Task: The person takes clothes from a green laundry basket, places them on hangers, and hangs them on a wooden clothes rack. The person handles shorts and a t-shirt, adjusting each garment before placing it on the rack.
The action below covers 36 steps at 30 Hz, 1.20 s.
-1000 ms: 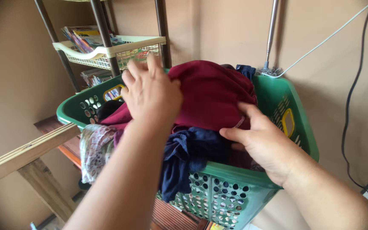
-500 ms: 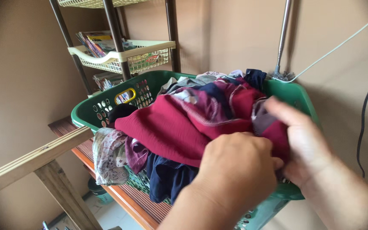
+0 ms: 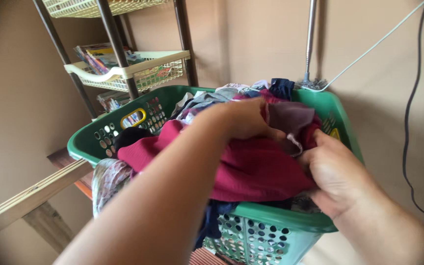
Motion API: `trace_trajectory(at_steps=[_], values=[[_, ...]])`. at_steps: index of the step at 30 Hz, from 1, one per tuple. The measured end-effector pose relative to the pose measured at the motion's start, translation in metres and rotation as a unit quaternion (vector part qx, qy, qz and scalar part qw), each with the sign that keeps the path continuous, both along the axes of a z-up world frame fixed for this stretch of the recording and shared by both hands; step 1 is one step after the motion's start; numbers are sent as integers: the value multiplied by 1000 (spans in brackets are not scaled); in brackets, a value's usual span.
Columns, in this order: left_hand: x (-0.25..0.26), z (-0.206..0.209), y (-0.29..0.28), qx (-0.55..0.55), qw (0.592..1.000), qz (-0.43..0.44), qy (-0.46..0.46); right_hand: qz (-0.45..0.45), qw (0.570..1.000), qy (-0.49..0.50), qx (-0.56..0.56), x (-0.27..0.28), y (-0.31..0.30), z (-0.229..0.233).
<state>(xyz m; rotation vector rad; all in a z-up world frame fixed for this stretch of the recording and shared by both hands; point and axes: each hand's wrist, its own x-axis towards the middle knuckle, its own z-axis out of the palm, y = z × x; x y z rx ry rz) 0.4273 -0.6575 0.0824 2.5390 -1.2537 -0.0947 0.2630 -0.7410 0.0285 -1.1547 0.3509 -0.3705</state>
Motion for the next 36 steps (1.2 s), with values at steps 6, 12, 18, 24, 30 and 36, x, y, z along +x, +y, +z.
trace_trajectory(at_steps=[6,12,18,24,30,36], values=[[65,30,15,-173,984,47,-12,-40,990,-110,-77,1,4,-4],[96,79,81,-338,841,347,-240,0,940,-257,-225,-5,14,-13],[43,49,54,-100,908,274,-299,96,940,-230,-235,0,18,-8],[-13,11,54,50,991,103,-66,79,934,-243,-250,-8,16,-9],[1,9,98,75,861,161,-476,75,899,-222,-370,-7,23,-8],[31,44,145,-113,880,283,-365,-1,896,-190,-402,-4,24,-6]])
